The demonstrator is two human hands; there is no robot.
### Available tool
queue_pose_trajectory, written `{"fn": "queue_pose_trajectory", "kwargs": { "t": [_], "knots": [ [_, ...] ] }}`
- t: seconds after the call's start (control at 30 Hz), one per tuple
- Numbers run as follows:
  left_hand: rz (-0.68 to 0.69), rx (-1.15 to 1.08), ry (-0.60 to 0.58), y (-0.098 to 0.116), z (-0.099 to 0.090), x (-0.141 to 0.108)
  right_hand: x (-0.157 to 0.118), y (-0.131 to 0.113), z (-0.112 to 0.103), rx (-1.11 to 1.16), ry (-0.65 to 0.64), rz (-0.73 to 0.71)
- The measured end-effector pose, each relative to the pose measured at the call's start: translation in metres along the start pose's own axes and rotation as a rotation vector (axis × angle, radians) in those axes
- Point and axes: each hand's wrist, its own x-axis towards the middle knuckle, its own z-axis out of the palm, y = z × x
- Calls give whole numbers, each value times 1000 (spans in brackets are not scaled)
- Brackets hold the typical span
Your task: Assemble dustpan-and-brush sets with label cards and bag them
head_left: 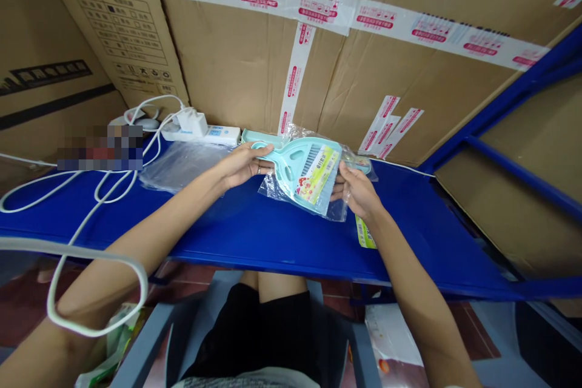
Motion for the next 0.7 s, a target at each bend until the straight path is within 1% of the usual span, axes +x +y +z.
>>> {"fn": "queue_pose_trajectory", "kwargs": {
  "t": [0.13, 0.3, 0.37, 0.47, 0.53, 0.6, 0.7],
  "knots": [
    [-33, 0, 10, 3, 0, 0, 0, -2, 1, 15, 46, 8],
    [-34, -7, 27, 3, 3, -1, 0, 0, 2, 27, 68, -50],
    [-36, -6, 40, 3, 4, -1, 0, 2, 2, 28, 95, -112],
    [-36, -5, 44, 4, 5, -2, 0, 4, 4, 24, 190, -300],
    [-38, -4, 46, 4, 5, -2, -1, 5, 5, -2, 218, -403],
    [-37, 0, 54, 5, 6, -3, -2, 5, 6, -46, 188, -443],
    [-34, 2, 66, 5, 7, -3, -3, 5, 7, -102, 142, -462]
  ]
}}
